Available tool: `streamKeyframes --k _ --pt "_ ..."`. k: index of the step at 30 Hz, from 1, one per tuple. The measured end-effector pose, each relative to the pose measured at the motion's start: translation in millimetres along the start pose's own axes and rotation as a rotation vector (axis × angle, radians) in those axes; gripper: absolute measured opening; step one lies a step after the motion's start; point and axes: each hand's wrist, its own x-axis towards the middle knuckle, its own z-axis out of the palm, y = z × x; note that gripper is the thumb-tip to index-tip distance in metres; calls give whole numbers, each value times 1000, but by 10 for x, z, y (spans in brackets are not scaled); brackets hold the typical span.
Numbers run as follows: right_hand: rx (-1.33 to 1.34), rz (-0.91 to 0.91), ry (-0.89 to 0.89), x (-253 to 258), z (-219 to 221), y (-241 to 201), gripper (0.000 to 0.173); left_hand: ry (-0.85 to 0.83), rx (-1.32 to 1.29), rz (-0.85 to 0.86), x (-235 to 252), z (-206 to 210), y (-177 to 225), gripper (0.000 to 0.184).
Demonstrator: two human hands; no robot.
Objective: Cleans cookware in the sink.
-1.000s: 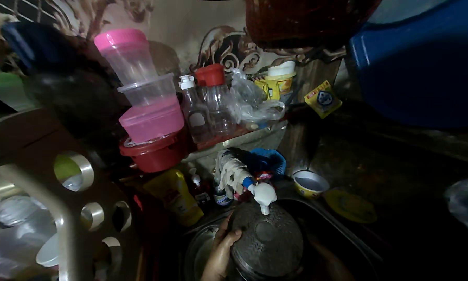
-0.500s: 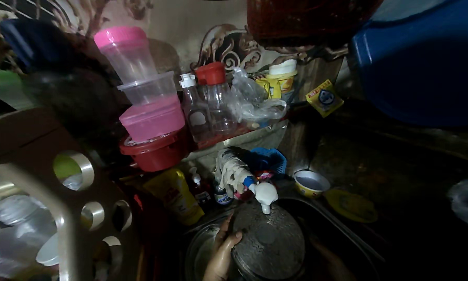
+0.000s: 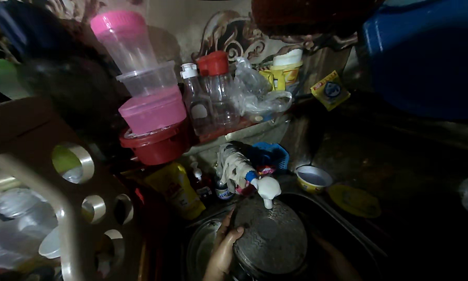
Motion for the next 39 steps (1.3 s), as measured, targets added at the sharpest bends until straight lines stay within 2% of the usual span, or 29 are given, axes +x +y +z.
streamKeyframes --k 18,26,30,35,39 --pt "28 22 -27 24 -32 11 39 15 -5 -4 -3 15 4 83" --pt "-83 126 28 106 -79 15 46 151 153 -160 5 72 113 58" --pt "-130 152 115 57 23 -41 48 158 195 -185 -5 87 201 55" --pt "-119 138 70 121 -38 -31 47 192 249 -221 54 51 168 59" --pt "-85 140 103 75 79 -84 50 236 328 -242 79 36 190 48"
